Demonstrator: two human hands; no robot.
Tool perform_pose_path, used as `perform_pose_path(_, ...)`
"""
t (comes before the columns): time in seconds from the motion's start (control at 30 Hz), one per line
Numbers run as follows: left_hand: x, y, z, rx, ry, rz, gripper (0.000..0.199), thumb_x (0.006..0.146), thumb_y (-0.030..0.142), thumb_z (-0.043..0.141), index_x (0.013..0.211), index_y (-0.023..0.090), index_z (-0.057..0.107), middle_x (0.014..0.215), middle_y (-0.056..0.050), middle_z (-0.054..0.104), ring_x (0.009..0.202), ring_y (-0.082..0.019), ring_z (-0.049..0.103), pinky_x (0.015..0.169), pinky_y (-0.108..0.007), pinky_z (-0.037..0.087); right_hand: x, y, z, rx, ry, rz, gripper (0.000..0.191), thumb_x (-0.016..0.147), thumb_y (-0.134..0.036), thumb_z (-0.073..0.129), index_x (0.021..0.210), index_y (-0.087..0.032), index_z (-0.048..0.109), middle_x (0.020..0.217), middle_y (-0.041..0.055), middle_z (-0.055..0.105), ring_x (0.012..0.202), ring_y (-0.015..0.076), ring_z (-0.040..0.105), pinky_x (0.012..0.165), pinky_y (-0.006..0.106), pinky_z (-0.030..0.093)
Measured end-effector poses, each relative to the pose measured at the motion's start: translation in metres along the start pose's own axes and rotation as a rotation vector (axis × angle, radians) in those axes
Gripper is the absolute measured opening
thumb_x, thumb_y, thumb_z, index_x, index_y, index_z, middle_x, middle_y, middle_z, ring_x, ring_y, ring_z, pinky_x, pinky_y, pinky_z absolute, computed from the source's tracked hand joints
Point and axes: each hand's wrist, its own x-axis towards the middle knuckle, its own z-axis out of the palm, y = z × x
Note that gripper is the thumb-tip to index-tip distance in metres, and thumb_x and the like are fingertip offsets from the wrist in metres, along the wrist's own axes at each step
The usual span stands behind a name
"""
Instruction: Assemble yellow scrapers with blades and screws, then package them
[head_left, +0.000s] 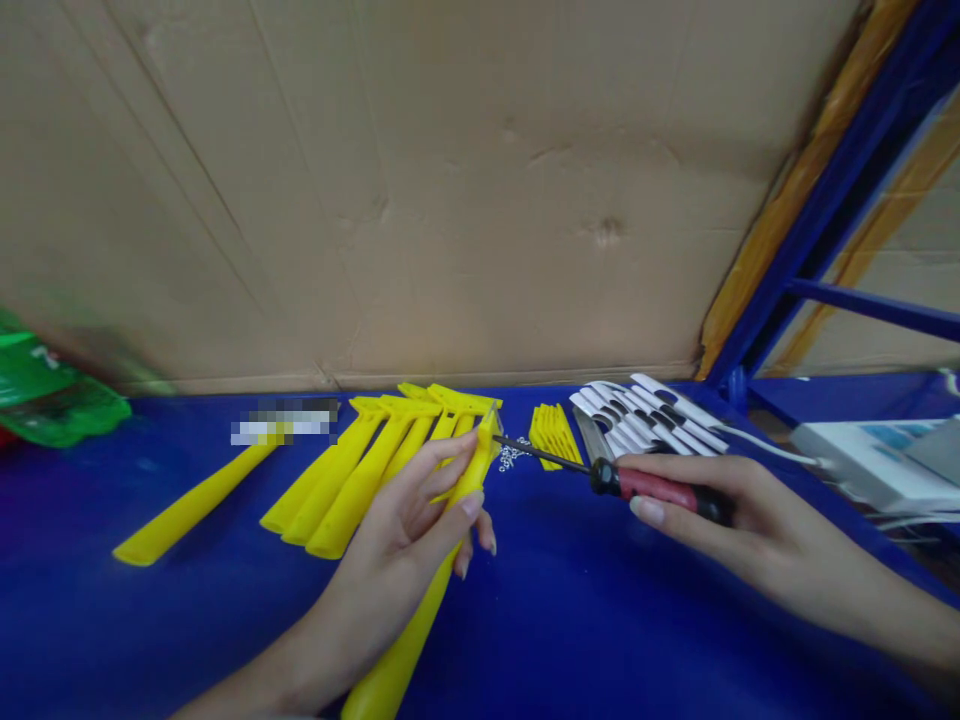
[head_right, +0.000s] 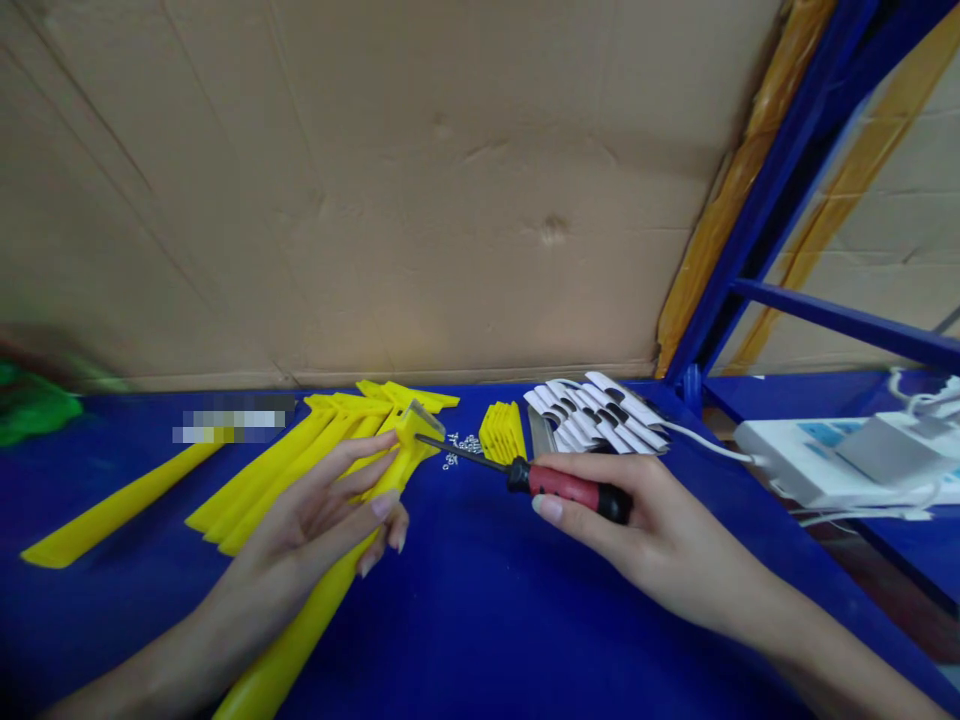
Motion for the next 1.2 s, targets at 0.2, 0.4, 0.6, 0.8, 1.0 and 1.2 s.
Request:
perform_pose_path(0.2,0.004,0.005,-0.009,-0.234,-0.127,-0.150,0.095,0.095,0.034,0.072,0.166,0.014,0.013,0.067,-0.003,0.073,0.050,-0.011,0.056,0.053,-0.022,0.039,-0.001,0.001,0.001,0.291,0.004,0.308,0.048,0.085,-0.068,0.069,0.100,-0.023,0.077,0.062,0.0019,0.069,0.049,0.0149,0.055,0.043,0.025,0.039)
perform_pose_path(0.4,0.006,0.020,-0.023,-0.357,-0.144,-0.338,0.088,0.099,0.022,0.064,0.168,0.017,0.010,0.070,-0.007,0.073,0.048,-0.010,0.054,0.048,-0.019,0.033,0.006,-0.009,0.005,0.566,0.013,0.426,0.039,0.089,-0.063,0.065,0.086,-0.024,0.062,0.071,0.0037,0.074,0.060,0.0177,0.061,0.056,0.029,0.047)
perform_pose_path(0.6,0.010,0.027,-0.031,-0.384,-0.067,-0.271,0.093,0.096,0.018,0.067,0.168,0.015,0.009,0.072,-0.008,0.074,0.050,-0.010,0.057,0.053,-0.018,0.041,0.027,-0.011,0.029,0.466,-0.126,0.427,0.049,0.071,-0.053,0.084,0.103,-0.024,0.062,0.076,0.0024,0.076,0.071,0.0211,0.070,0.066,0.032,0.053)
perform_pose_path(0.8,0.018,0.022,-0.042,-0.337,-0.002,-0.148,0.100,0.094,0.018,0.065,0.167,0.012,-0.003,0.067,-0.008,0.074,0.049,-0.010,0.056,0.054,-0.019,0.043,0.055,-0.010,0.071,0.209,-0.180,0.318,0.058,0.080,-0.034,0.067,0.132,-0.020,0.048,0.053,-0.0102,0.056,0.049,0.0159,0.055,0.048,0.025,0.038)
perform_pose_path(1.0,0.018,0.019,-0.044,-0.324,0.017,-0.138,0.099,0.093,0.021,0.069,0.167,0.009,0.005,0.068,-0.007,0.075,0.051,-0.011,0.058,0.054,-0.019,0.044,0.070,-0.026,0.101,-0.204,-0.166,0.083,0.049,0.085,-0.019,0.059,0.133,-0.023,0.048,0.048,-0.0130,0.048,0.042,0.0141,0.048,0.050,0.027,0.029)
perform_pose_path(1.2,0.014,0.015,-0.039,-0.316,0.053,-0.048,0.101,0.088,0.026,0.073,0.166,0.007,0.012,0.064,-0.004,0.074,0.051,-0.012,0.061,0.055,-0.020,0.046,0.080,-0.031,0.114,-0.229,-0.183,0.080,0.026,0.087,-0.022,0.059,0.108,-0.025,0.044,0.051,-0.0123,0.049,0.043,0.0141,0.047,0.050,0.027,0.027)
